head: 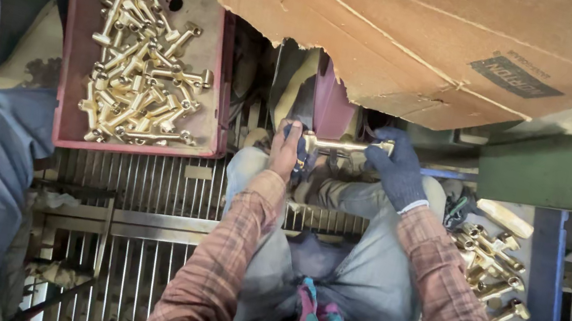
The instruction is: The person sits on the floor and repeatedly picks up brass-colored metal parts from a red bin, presses them against a rotating grinding wheel to polish them, and places the finished parts into a blue bin.
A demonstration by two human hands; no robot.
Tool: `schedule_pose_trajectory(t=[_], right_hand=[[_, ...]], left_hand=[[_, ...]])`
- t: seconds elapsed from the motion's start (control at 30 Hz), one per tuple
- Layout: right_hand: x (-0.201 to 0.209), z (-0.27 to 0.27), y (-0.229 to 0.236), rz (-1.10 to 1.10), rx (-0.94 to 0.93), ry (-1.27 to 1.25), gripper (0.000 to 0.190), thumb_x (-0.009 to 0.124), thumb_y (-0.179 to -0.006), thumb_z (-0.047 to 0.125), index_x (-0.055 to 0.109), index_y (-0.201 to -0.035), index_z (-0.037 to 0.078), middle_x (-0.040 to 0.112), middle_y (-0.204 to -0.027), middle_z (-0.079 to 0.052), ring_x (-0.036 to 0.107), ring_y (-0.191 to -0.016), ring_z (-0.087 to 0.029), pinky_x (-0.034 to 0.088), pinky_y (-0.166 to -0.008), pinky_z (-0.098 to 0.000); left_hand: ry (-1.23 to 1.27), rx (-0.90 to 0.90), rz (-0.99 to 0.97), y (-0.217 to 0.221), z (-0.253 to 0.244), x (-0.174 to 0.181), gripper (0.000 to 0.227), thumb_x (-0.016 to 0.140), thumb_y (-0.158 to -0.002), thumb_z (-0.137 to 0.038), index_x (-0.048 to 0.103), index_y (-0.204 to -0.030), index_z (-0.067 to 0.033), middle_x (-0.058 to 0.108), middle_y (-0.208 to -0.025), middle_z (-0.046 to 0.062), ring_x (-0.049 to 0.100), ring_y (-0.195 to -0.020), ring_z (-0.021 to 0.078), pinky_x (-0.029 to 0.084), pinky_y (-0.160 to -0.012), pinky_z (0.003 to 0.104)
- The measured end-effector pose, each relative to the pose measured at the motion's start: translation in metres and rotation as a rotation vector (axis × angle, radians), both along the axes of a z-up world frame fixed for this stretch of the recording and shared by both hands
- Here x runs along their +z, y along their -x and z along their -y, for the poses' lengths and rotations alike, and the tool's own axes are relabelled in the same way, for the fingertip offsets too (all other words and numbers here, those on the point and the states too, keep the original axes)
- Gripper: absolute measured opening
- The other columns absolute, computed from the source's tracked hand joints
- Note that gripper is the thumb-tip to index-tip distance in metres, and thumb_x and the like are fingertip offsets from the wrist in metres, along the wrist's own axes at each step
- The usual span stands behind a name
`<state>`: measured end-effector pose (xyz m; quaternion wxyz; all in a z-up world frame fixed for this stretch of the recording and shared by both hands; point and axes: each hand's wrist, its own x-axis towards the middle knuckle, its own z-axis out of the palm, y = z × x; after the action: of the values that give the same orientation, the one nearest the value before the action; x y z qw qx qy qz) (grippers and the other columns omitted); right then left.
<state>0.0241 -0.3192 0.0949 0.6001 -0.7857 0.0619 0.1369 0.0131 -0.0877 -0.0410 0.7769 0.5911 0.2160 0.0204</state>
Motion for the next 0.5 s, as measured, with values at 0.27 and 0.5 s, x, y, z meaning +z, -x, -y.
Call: schedule_pose_trajectory(t=[0.27, 0.5], right_hand=[[0.006, -0.017, -0.014, -0.233, -0.096, -0.103, 0.032, 0.068, -0.090, 0.018, 0.062, -0.116, 0.001, 0.058, -0.070, -0.005, 0.055, -0.053, -0.014, 0.050, -0.050, -0.0332], [-0.012, -0.015, -0.030, -0.420, -0.098, -0.144, 0.030, 0.071, -0.087, 0.027, 0.058, -0.085, 0.000, 0.051, -0.060, -0.005, 0.044, -0.043, -0.016, 0.049, -0.046, -0.0372]], left_hand=[[0.285, 0.044, -0.167, 0.000, 0.002, -0.012, 0.027, 0.059, -0.103, -0.033, 0.066, -0.099, -0.0073, 0.063, -0.077, 0.001, 0.060, -0.059, 0.0125, 0.047, -0.049, 0.030], [0.541, -0.026, -0.227, -0.003, -0.002, -0.029, 0.034, 0.057, -0.104, -0.040, 0.062, -0.089, -0.0103, 0.058, -0.066, 0.004, 0.053, -0.043, 0.0164, 0.036, -0.033, 0.033]])
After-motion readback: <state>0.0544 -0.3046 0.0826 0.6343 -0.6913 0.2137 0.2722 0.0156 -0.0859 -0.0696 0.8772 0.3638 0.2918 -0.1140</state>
